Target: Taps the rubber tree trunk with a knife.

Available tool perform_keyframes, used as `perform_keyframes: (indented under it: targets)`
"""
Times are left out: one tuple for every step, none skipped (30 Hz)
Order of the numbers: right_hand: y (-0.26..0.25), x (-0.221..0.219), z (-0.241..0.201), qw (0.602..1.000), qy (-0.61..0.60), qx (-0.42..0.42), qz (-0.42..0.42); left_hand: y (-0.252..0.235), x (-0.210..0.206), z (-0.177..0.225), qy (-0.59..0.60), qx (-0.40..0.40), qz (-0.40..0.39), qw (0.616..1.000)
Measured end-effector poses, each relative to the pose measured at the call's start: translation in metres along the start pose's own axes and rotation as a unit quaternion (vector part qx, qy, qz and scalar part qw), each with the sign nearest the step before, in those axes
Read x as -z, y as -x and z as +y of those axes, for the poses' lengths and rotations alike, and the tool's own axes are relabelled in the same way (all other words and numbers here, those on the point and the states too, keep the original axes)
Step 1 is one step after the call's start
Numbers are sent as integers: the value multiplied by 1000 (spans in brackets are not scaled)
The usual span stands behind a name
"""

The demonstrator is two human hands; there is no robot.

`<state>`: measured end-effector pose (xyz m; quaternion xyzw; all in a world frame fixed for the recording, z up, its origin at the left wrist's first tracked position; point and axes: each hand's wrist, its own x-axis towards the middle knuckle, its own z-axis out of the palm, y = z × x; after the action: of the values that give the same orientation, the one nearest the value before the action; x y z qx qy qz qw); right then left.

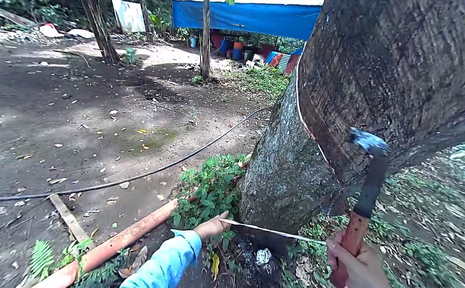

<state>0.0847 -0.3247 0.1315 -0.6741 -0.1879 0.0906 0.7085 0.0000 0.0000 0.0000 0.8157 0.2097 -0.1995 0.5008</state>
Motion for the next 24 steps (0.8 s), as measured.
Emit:
perform_keyframes:
  targets:
    - [6, -3, 4, 1000, -23, -3, -18, 4, 7, 6, 180, -37, 37, 982]
    - [10, -5, 13, 999, -36, -12, -34, 11, 11, 16, 340, -86, 57, 935]
    - [14, -8, 25, 998, -30, -24, -42, 22, 16, 26, 463, -164, 37, 870]
    - [17, -10, 39, 998, -12, -41, -43, 31, 19, 34, 551, -259, -7, 794]
    - [19, -12, 53, 997, 16, -64, -39, 40, 20, 42, 595, -350, -67, 721]
    - [19, -14, 65, 994, 50, -92, -37, 50, 20, 50, 587, -423, -140, 676]
    - [18, -17, 75, 989, 80, -122, -36, 63, 19, 59, 534, -473, -211, 668]
    - [16, -19, 83, 984, 99, -145, -31, 77, 16, 66, 463, -485, -273, 690]
    - [13, -22, 87, 981, 106, -163, -23, 89, 12, 69, 368, -465, -330, 734]
    - [11, -25, 86, 980, 101, -171, -11, 100, 9, 73, 230, -422, -336, 810]
    - [9, -27, 82, 983, 86, -165, 0, 104, 7, 80, 36, -367, -314, 875]
    - [7, -28, 75, 987, 64, -149, 13, 102, 1, 92, -154, -281, -306, 897]
    - [6, -29, 67, 991, 39, -127, 27, 90, -9, 98, -275, -193, -279, 900]
    - [6, -30, 59, 994, 13, -104, 38, 74, -19, 93, -323, -142, -216, 910]
    - [8, -30, 51, 996, -6, -84, 43, 58, -23, 83, -319, -130, -145, 927]
    - [9, -29, 46, 997, -18, -67, 43, 46, -21, 76, -258, -152, -83, 951]
    - [11, -29, 43, 997, -23, -54, 40, 40, -16, 71, -139, -197, -52, 969]
    - [13, -31, 44, 998, -26, -48, 34, 37, -13, 69, 17, -250, -46, 967]
    - [16, -34, 48, 998, -30, -48, 22, 36, -16, 72, 183, -294, -45, 937]
    - [19, -41, 54, 998, -35, -52, 9, 43, -20, 86, 328, -305, -55, 892]
    - [22, -50, 61, 997, -45, -61, -4, 50, -24, 101, 439, -308, -63, 842]
    - [24, -61, 67, 996, -58, -68, -15, 54, -30, 115, 497, -307, -65, 809]
    - [25, -71, 69, 995, -66, -77, -18, 56, -35, 128, 501, -309, -50, 807]
    - [26, -79, 69, 994, -70, -85, -9, 58, -40, 140, 436, -318, -4, 842]
